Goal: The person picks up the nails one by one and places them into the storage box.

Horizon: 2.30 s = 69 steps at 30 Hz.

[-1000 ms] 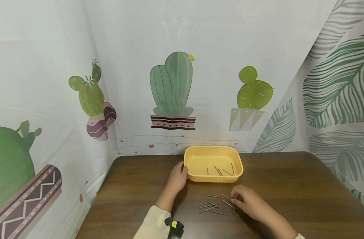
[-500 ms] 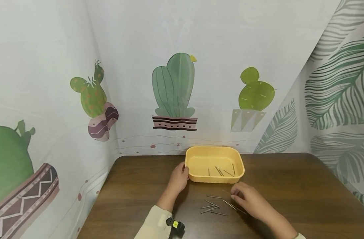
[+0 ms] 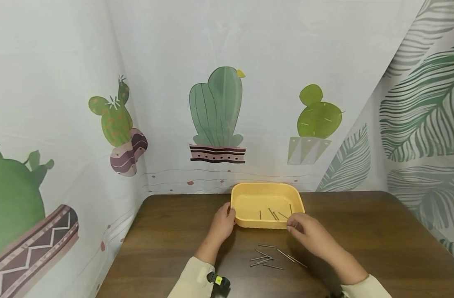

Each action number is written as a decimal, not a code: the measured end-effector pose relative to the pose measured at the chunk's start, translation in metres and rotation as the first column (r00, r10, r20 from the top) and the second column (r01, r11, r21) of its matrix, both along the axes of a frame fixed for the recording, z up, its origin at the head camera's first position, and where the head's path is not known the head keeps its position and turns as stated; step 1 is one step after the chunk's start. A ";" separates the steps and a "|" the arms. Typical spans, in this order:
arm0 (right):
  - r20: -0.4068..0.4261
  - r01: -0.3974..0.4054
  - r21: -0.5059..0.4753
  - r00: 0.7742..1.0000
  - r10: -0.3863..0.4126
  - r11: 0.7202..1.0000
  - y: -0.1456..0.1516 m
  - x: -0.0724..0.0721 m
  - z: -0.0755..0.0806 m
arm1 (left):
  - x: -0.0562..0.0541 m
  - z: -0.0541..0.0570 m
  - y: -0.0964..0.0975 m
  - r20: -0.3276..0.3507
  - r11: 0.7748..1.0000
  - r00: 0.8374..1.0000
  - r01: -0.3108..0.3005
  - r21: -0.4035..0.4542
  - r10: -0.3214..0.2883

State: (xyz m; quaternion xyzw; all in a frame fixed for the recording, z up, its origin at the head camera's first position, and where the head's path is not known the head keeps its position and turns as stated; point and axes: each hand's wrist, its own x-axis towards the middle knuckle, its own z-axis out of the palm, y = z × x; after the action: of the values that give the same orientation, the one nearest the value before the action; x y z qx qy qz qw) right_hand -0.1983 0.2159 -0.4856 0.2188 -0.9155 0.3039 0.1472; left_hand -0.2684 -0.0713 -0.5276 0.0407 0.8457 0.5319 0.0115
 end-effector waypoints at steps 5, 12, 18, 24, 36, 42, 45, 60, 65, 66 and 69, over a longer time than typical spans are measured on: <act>0.014 0.017 -0.023 1.000 -0.016 1.000 0.000 -0.011 0.005 | -0.001 -0.002 0.000 0.006 1.000 1.000 0.000 -0.001 0.000; 0.049 0.046 -0.049 0.998 -0.044 0.998 0.001 -0.025 0.008 | -0.001 -0.002 -0.001 0.004 1.000 1.000 0.012 -0.001 -0.012; 0.070 0.067 -0.046 0.995 -0.064 0.997 0.001 -0.037 0.010 | -0.001 -0.002 -0.001 0.001 1.000 1.000 0.020 0.003 -0.020; 0.098 0.083 -0.046 0.992 -0.079 0.995 -0.001 -0.048 0.015 | -0.001 0.000 -0.001 0.009 1.000 1.000 0.007 -0.008 -0.007; 0.105 0.108 -0.029 0.989 -0.104 0.994 -0.009 -0.057 0.026 | 0.000 0.001 0.000 0.009 1.000 1.000 -0.003 -0.019 0.003; 0.123 0.115 -0.038 0.986 -0.110 0.993 -0.011 -0.060 0.028 | 0.001 0.002 0.000 0.010 1.000 1.000 -0.001 -0.020 0.001; 0.122 0.117 -0.039 0.986 -0.111 0.992 -0.011 -0.061 0.028 | 0.002 0.002 0.000 0.009 1.000 1.000 0.005 -0.009 -0.005; 0.075 0.093 -0.037 0.993 -0.090 0.995 -0.016 -0.067 0.031 | 0.001 0.004 0.000 0.015 1.000 1.000 0.007 -0.005 -0.007; 0.061 0.098 -0.058 0.994 -0.094 0.994 -0.016 -0.068 0.032 | 0.000 0.004 0.000 0.016 1.000 1.000 0.008 -0.010 -0.008; 0.059 0.098 -0.060 0.994 -0.095 0.993 -0.016 -0.068 0.032 | 0.000 0.003 0.000 0.016 1.000 1.000 0.009 -0.010 -0.009; 0.060 0.099 -0.069 0.994 -0.095 0.993 -0.016 -0.066 0.033 | -0.002 0.003 0.000 0.018 1.000 1.000 0.010 -0.006 -0.010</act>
State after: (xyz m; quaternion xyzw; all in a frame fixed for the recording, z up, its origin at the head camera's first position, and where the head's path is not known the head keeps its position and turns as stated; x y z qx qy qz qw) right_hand -0.2648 0.2004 -0.4522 0.1599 -0.9173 0.3353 0.1436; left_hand -0.2703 -0.0713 -0.5244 0.0402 0.8470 0.5296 0.0219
